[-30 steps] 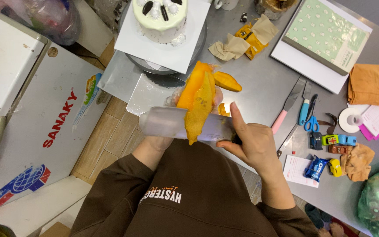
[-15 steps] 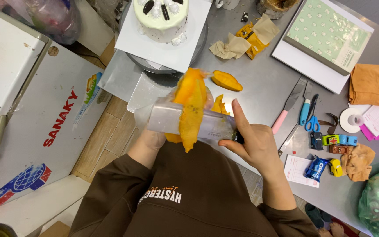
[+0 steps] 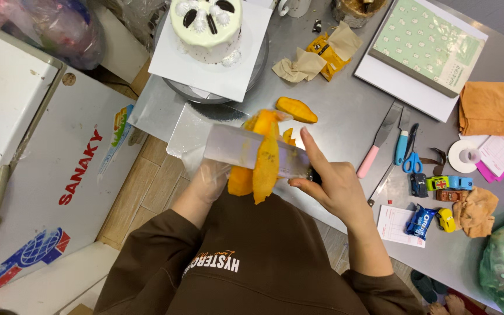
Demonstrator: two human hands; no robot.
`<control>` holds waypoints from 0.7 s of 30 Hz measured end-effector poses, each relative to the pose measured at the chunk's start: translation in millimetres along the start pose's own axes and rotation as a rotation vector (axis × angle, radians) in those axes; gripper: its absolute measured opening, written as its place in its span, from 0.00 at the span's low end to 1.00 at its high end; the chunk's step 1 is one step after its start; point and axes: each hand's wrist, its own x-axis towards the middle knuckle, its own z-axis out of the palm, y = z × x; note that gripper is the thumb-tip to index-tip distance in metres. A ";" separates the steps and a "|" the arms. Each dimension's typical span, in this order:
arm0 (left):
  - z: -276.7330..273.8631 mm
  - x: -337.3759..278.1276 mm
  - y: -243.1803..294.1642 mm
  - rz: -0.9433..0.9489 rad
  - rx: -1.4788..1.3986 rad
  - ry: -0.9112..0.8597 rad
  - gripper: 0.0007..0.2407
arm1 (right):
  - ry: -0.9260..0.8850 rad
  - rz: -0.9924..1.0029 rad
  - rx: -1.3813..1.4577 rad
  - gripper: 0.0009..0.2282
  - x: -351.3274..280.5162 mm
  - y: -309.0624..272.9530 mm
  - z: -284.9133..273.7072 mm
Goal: The person prepares to peel a fruit by putting on a plastic glove, then uses a cleaver to slice the skin off a mango, placing the peeled fruit and skin on a metal workspace.
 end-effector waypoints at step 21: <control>-40.5 23.9 -102.7 -0.259 -0.526 -0.013 0.26 | 0.143 0.308 -0.324 0.28 -56.9 67.9 18.4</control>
